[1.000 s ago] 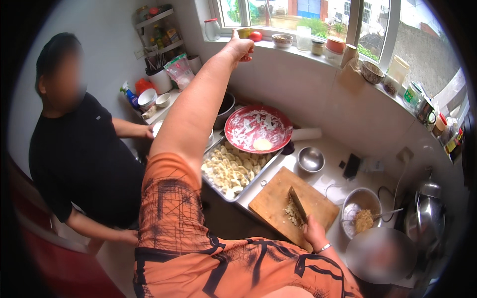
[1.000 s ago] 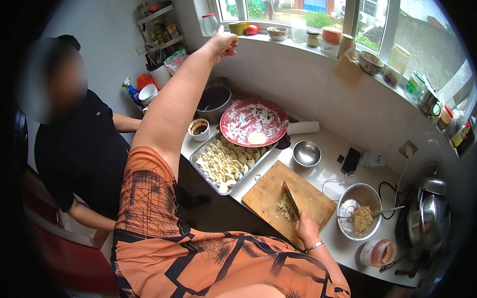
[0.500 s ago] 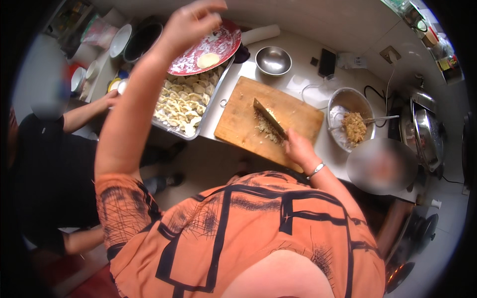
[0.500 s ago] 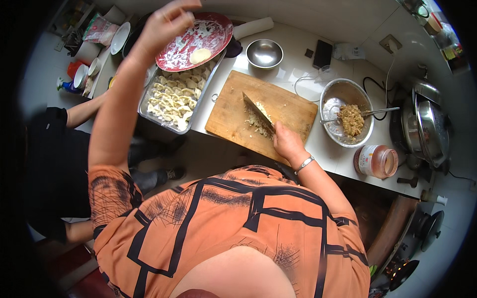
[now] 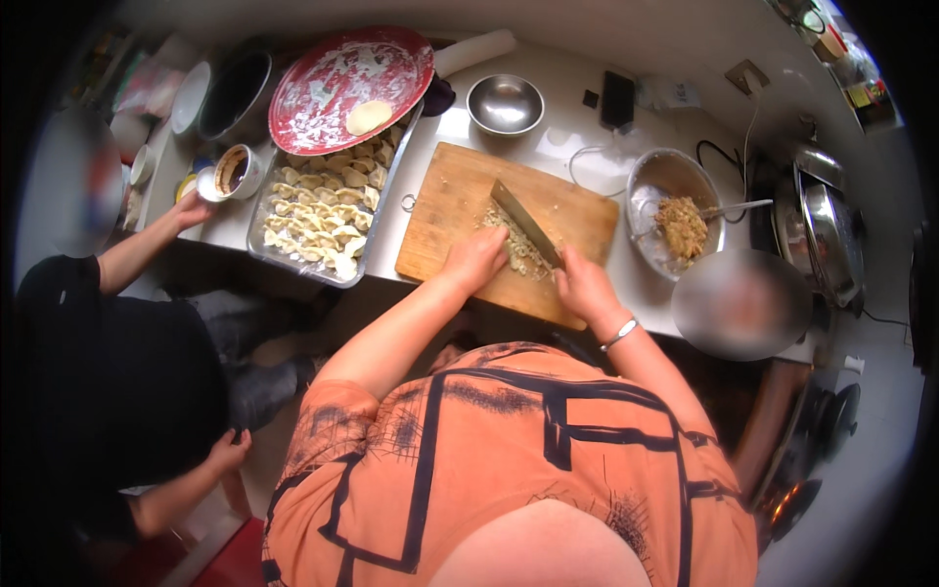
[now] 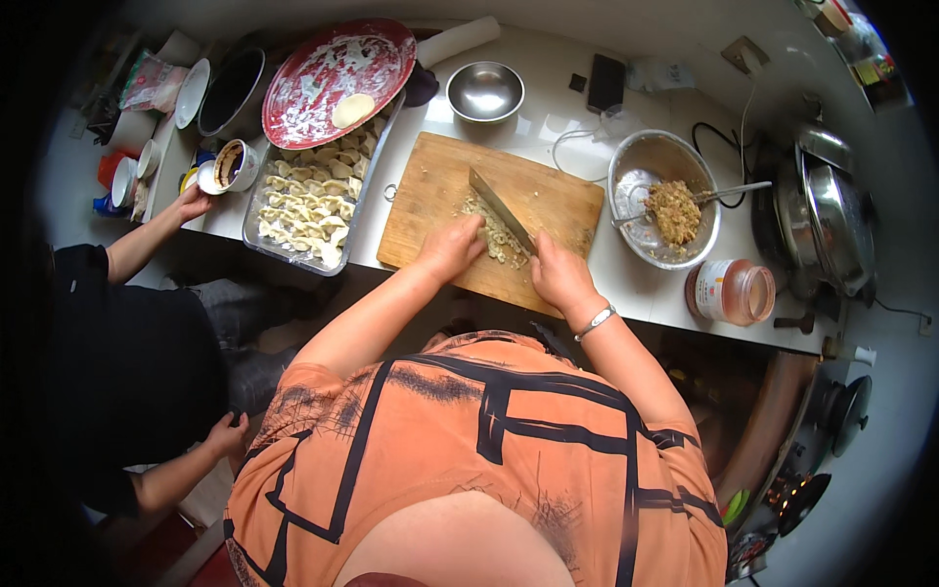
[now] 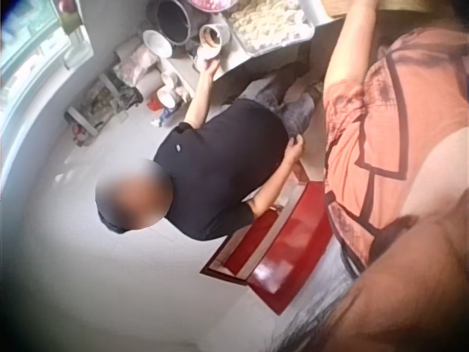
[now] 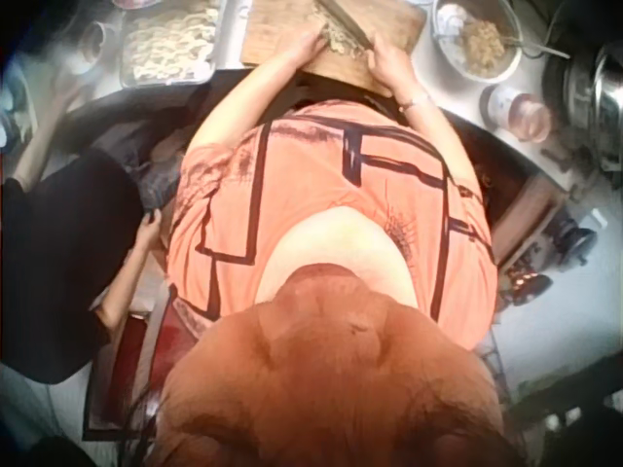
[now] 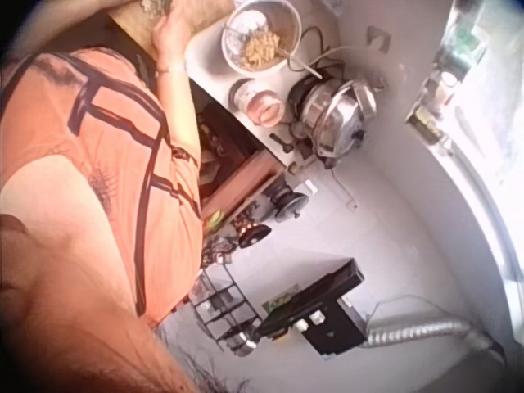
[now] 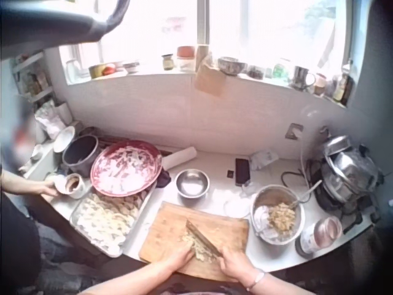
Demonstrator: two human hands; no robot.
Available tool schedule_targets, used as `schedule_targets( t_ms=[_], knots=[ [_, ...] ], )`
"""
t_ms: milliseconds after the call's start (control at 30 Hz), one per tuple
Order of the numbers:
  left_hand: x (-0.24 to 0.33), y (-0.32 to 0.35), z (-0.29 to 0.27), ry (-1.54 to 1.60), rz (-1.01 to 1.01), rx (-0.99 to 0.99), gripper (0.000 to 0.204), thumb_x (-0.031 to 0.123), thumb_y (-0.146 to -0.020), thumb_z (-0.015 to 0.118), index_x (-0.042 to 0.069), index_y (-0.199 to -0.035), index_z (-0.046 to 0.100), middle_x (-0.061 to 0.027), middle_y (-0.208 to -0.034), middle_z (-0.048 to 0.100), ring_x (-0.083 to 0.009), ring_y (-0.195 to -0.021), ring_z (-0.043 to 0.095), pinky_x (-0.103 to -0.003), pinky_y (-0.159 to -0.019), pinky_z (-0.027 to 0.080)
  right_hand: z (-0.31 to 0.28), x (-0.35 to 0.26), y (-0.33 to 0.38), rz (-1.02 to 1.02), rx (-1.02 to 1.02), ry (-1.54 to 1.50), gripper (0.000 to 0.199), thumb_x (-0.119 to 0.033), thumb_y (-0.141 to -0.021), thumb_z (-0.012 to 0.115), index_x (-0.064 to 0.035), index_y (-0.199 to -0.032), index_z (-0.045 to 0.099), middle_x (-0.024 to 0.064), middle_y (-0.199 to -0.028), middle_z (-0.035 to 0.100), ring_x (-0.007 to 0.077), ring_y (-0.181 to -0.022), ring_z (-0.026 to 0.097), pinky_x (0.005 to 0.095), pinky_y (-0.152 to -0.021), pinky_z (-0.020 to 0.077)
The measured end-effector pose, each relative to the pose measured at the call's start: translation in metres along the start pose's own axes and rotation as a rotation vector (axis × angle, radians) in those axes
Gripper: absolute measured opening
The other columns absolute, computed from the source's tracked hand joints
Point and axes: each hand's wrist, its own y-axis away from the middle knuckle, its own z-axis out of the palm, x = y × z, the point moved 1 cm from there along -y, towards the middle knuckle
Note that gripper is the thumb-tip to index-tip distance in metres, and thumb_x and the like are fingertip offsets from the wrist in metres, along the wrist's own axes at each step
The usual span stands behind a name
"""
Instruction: The person pours oil into a pan, chops garlic and green chilies on a cutting board, and adds them to a bowl with red sauce. They also stir a pot of boiling dumplings on the stove.
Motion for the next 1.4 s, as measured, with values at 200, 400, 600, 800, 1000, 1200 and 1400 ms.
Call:
schedule_targets(
  t_ms=[200, 400, 600, 800, 1000, 1200, 1400],
  knots=[
    [-0.009, -0.014, 0.015, 0.043, 0.054, 0.012, 0.018, 0.011, -0.083, 0.061, 0.01, -0.101, 0.063, -0.0174, -0.095, 0.062, -0.0394, -0.086, 0.06, -0.047, -0.072, 0.049, -0.009, 0.007, 0.012, 0.197, -0.041, -0.143, 0.021, -0.015, -0.088, 0.05, -0.0053, -0.106, 0.056, 0.0256, -0.092, 0.064, 0.043, -0.083, 0.063, 0.0514, -0.072, 0.0488],
    [-0.02, 0.017, -0.018, 0.207, -0.05, -0.038, 0.006, 0.006, -0.089, 0.06, 0.003, -0.093, 0.062, -0.0128, -0.081, 0.06, -0.0249, -0.073, 0.057, -0.034, -0.065, 0.046, -0.013, 0.0, 0.0, 0.057, 0.017, -0.155, 0.026, -0.011, -0.082, 0.053, -0.001, -0.106, 0.055, 0.0225, -0.089, 0.065, 0.0408, -0.086, 0.063, 0.0486, -0.074, 0.0492],
    [-0.007, 0.014, -0.021, 0.151, 0.072, -0.174, 0.01, 0.005, -0.09, 0.06, 0.003, -0.098, 0.064, -0.0104, -0.088, 0.061, -0.0211, -0.074, 0.059, -0.03, -0.063, 0.048, -0.004, 0.003, 0.022, 0.082, 0.106, -0.167, 0.028, -0.01, -0.082, 0.053, -0.0034, -0.109, 0.054, 0.0214, -0.091, 0.065, 0.0402, -0.086, 0.063, 0.0476, -0.075, 0.0492],
    [0.021, 0.005, 0.008, -0.038, 0.591, -0.274, 0.021, 0.007, -0.073, 0.067, 0.008, -0.094, 0.064, -0.0129, -0.098, 0.06, -0.032, -0.083, 0.058, -0.04, -0.068, 0.048, 0.0, 0.003, 0.018, 0.126, 0.007, -0.318, 0.023, -0.016, -0.084, 0.056, -0.008, -0.106, 0.057, 0.0214, -0.086, 0.065, 0.0401, -0.08, 0.063, 0.0477, -0.07, 0.0494],
    [0.057, 0.033, 0.038, -0.214, 0.705, -0.19, 0.02, 0.019, -0.08, 0.059, 0.012, -0.099, 0.061, -0.0046, -0.097, 0.056, -0.0235, -0.099, 0.053, -0.036, -0.085, 0.041, -0.004, -0.004, 0.089, 0.231, 0.249, -0.064, 0.021, -0.011, -0.087, 0.055, -0.0058, -0.105, 0.046, 0.0207, -0.091, 0.064, 0.0423, -0.084, 0.061, 0.0508, -0.072, 0.0497],
    [0.037, 0.056, -0.007, -0.29, 0.432, -0.005, 0.012, 0.016, -0.081, 0.058, 0.012, -0.092, 0.06, -0.0056, -0.096, 0.058, -0.0251, -0.096, 0.054, -0.039, -0.083, 0.042, 0.03, -0.049, 0.117, 0.259, 0.178, 0.002, 0.021, -0.011, -0.087, 0.055, -0.0041, -0.104, 0.045, 0.0232, -0.091, 0.063, 0.0439, -0.083, 0.061, 0.0521, -0.071, 0.0495],
    [-0.036, 0.039, -0.059, -0.121, 0.008, 0.12, 0.014, 0.01, -0.082, 0.062, 0.007, -0.095, 0.06, -0.011, -0.104, 0.06, -0.0334, -0.103, 0.054, -0.045, -0.084, 0.045, 0.038, -0.06, 0.082, 0.152, 0.141, -0.03, 0.023, -0.014, -0.088, 0.054, -0.003, -0.105, 0.044, 0.0248, -0.09, 0.063, 0.0456, -0.078, 0.061, 0.0539, -0.07, 0.0491]
  ],
)
